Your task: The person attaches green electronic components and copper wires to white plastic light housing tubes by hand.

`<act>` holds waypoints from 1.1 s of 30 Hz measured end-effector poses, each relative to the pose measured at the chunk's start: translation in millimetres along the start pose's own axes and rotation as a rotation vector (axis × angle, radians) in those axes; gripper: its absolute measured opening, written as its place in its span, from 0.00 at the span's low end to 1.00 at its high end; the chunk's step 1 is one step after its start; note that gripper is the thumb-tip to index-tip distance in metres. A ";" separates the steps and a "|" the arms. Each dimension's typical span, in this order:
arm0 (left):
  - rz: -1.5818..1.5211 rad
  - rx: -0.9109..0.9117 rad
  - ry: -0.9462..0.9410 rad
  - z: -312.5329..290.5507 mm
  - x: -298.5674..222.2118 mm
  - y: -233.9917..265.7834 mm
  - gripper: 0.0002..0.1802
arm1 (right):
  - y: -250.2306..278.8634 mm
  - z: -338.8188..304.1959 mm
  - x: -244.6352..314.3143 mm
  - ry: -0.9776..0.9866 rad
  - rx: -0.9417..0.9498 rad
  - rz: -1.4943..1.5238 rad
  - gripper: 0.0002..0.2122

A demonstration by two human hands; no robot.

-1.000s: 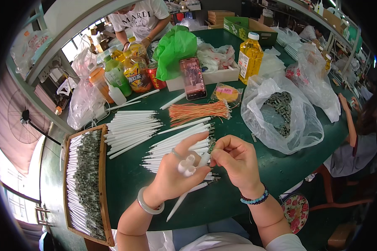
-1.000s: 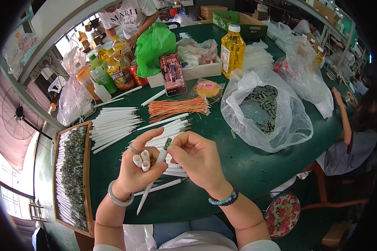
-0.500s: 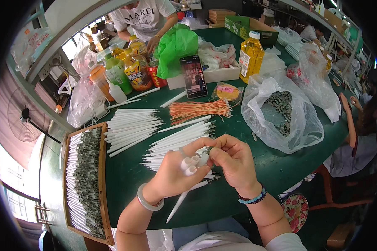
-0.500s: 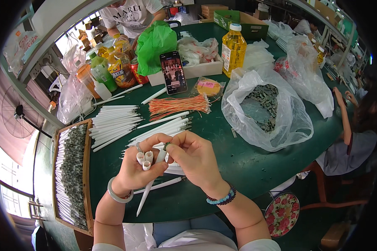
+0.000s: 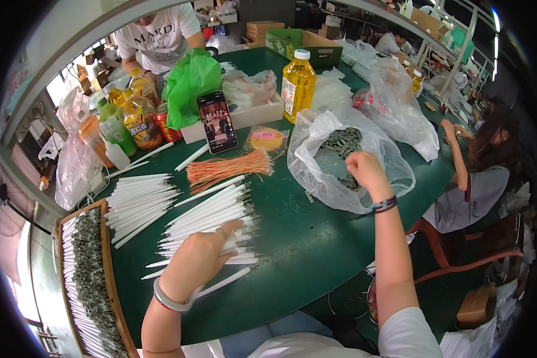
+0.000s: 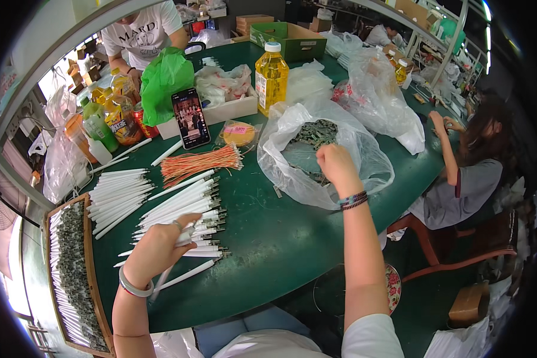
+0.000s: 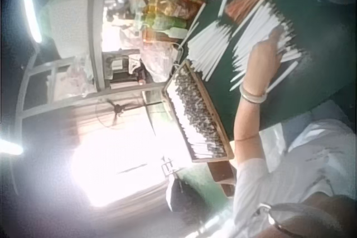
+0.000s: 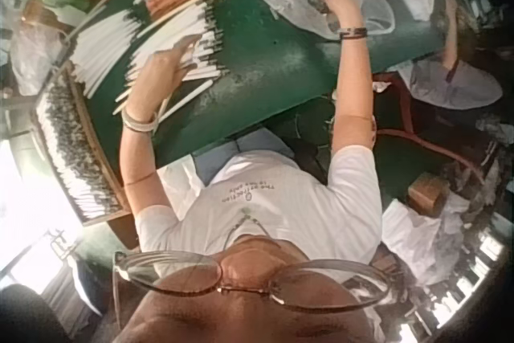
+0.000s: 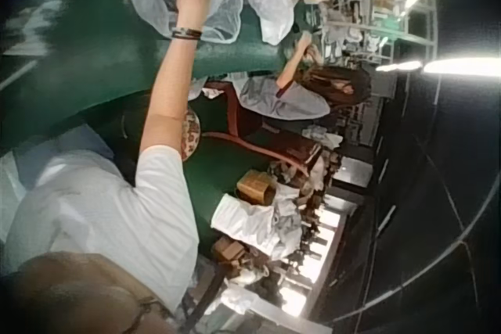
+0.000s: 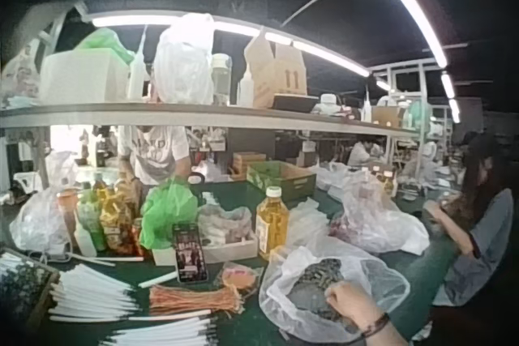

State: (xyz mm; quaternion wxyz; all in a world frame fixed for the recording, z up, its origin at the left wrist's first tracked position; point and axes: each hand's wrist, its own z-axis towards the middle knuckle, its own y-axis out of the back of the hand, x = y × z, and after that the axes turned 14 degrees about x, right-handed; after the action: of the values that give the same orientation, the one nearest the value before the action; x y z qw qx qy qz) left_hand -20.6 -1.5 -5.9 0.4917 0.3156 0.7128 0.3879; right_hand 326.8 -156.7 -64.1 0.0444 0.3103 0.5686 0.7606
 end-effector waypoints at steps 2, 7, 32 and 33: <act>0.028 -0.029 -0.089 0.0 6.8 -7.2 0.28 | -5.0 2.1 -14.1 -0.115 0.156 -0.077 0.06; 0.323 0.015 -0.040 7.6 18.4 -21.0 0.25 | -19.9 -1.6 -18.7 -0.008 0.065 -0.229 0.03; -0.975 -0.187 -0.103 -12.3 9.5 18.3 0.17 | -43.3 -39.5 211.6 0.336 0.355 1.755 0.12; -0.966 -0.228 -0.116 -11.1 10.3 18.2 0.16 | -43.8 -38.9 213.1 0.336 0.359 1.754 0.12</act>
State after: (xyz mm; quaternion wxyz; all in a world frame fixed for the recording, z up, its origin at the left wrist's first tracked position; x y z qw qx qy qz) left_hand -33.1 13.5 7.5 0.6855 -0.0854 0.7020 0.1731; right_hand 122.8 -84.3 -19.6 -0.6826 0.5188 0.2374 0.4567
